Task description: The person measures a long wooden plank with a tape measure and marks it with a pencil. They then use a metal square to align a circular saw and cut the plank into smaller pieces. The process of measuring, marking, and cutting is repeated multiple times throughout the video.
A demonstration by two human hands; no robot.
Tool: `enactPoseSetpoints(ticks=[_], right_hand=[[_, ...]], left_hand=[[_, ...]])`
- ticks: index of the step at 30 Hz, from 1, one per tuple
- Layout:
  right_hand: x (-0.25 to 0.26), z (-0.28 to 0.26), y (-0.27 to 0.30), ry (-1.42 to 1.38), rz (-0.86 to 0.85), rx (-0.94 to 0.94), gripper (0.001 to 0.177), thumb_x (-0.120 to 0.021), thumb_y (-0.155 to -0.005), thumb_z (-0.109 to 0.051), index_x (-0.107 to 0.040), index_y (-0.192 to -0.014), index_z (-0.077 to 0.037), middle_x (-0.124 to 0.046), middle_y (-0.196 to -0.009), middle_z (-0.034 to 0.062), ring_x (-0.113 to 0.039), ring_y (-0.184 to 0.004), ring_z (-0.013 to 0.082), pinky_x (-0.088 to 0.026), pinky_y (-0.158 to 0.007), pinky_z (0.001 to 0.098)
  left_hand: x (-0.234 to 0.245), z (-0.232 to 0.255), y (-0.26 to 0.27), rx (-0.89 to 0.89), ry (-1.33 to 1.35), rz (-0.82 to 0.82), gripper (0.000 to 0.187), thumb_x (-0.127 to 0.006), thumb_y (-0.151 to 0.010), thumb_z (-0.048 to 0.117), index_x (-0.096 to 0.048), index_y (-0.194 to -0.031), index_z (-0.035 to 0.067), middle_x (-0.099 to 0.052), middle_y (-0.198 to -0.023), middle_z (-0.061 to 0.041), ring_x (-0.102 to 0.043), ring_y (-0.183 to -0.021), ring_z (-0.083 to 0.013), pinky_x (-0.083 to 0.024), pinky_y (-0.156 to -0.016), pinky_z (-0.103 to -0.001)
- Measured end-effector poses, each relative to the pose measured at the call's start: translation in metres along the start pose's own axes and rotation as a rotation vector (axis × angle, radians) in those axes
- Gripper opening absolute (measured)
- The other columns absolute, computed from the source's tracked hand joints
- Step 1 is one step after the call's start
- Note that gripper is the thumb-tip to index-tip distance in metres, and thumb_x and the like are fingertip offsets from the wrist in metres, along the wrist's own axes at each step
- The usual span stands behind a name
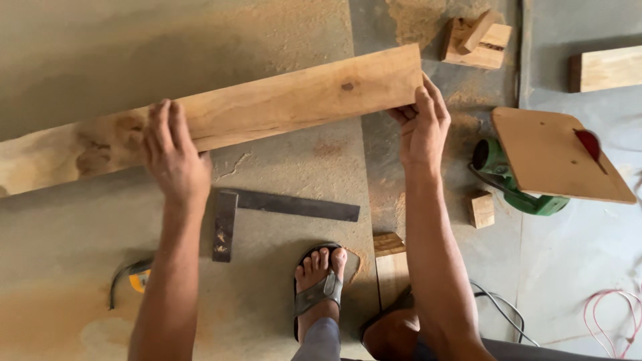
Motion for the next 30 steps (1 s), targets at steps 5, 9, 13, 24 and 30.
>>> enactPoseSetpoints(ticks=[5,9,13,24,30], right_hand=[[0.020,-0.010,0.010,0.179,0.059,0.066,0.049,-0.065,-0.101,-0.007,-0.052,-0.148,0.000,-0.069,-0.125,0.0206,-0.074,-0.102,0.0260,-0.067,-0.085,0.0411],[0.029,-0.006,0.018,0.167,0.120,0.081,0.050,-0.068,-0.101,-0.007,-0.055,-0.148,0.002,-0.069,-0.121,0.0222,-0.072,-0.098,0.0254,-0.067,-0.085,0.0391],[0.064,-0.010,0.019,0.045,0.241,0.178,0.046,-0.068,-0.096,0.000,-0.057,-0.141,0.005,-0.068,-0.124,0.0193,-0.069,-0.101,0.0271,-0.063,-0.081,0.0376],[0.130,-0.066,-0.020,-0.112,0.284,0.138,0.028,-0.058,-0.096,0.001,-0.068,-0.120,0.013,-0.070,-0.115,0.0217,-0.071,-0.107,0.0334,-0.063,-0.092,0.0463],[0.176,-0.049,-0.021,-0.030,0.483,0.093,0.021,-0.064,-0.088,0.004,-0.072,-0.106,0.012,-0.073,-0.101,0.0179,-0.073,-0.090,0.0297,-0.064,-0.075,0.0442]], left_hand=[[0.004,0.010,0.005,-0.122,0.020,0.019,0.065,-0.079,-0.080,0.000,-0.057,-0.141,-0.005,-0.055,-0.151,-0.022,-0.053,-0.142,-0.0403,-0.045,-0.118,-0.049],[0.010,0.012,0.015,-0.099,0.031,0.110,0.040,-0.065,-0.094,-0.005,-0.063,-0.134,-0.001,-0.059,-0.144,-0.016,-0.058,-0.137,-0.0346,-0.049,-0.116,-0.047],[0.003,0.030,0.026,-0.072,0.119,0.146,0.028,-0.067,-0.101,-0.001,-0.062,-0.128,0.003,-0.060,-0.137,-0.015,-0.059,-0.131,-0.0335,-0.049,-0.111,-0.045],[0.018,-0.036,0.055,0.011,0.047,-0.017,0.094,-0.088,-0.087,0.051,-0.044,-0.156,0.005,-0.042,-0.154,-0.022,-0.040,-0.144,-0.0449,-0.030,-0.118,-0.064],[0.027,-0.064,0.049,0.092,-0.044,-0.025,0.066,-0.089,-0.083,0.009,-0.057,-0.140,0.004,-0.056,-0.148,-0.011,-0.056,-0.134,-0.0354,-0.045,-0.117,-0.050]])
Point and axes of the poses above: each hand's wrist, its own y-axis away from the middle knuckle, its own x-axis out of the back of the hand, z = x × y, the point moved 10 cm from there along -y, towards the middle knuckle
